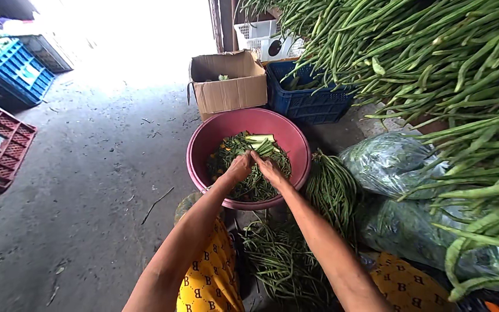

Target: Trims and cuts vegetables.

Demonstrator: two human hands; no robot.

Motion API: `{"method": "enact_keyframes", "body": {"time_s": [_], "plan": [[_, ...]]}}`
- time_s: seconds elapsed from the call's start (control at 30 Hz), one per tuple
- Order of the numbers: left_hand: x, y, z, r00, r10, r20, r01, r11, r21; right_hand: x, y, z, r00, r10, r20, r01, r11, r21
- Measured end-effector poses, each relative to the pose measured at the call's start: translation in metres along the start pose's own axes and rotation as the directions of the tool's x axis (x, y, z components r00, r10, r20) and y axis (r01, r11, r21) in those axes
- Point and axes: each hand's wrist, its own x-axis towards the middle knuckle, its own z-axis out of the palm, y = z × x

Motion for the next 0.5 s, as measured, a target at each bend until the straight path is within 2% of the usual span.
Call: {"method": "enact_keyframes", "body": {"time_s": [0.27, 0.33, 0.4, 0.5], "plan": [[-0.003, 0.002, 0.005, 0.998, -0.064, 0.006, 0.063, 0.991, 0.121, 0.001, 0.002, 0.008, 0.999, 0.049, -0.024, -0.047, 0.995, 0.083], [-0.004, 0.003, 0.003, 0.997, -0.073, 0.007, 0.071, 0.988, 0.140, -0.001, 0.000, 0.006, 0.998, 0.068, 0.001, -0.067, 0.981, 0.184], [-0.003, 0.002, 0.002, 0.998, -0.060, -0.011, 0.060, 0.996, 0.063, -0.004, -0.002, -0.002, 0.988, 0.124, 0.091, -0.149, 0.927, 0.344], [-0.005, -0.004, -0.005, 1.000, 0.011, -0.008, -0.012, 0.977, -0.213, -0.005, -0.009, -0.018, 0.977, 0.136, 0.162, -0.196, 0.867, 0.457]]}}
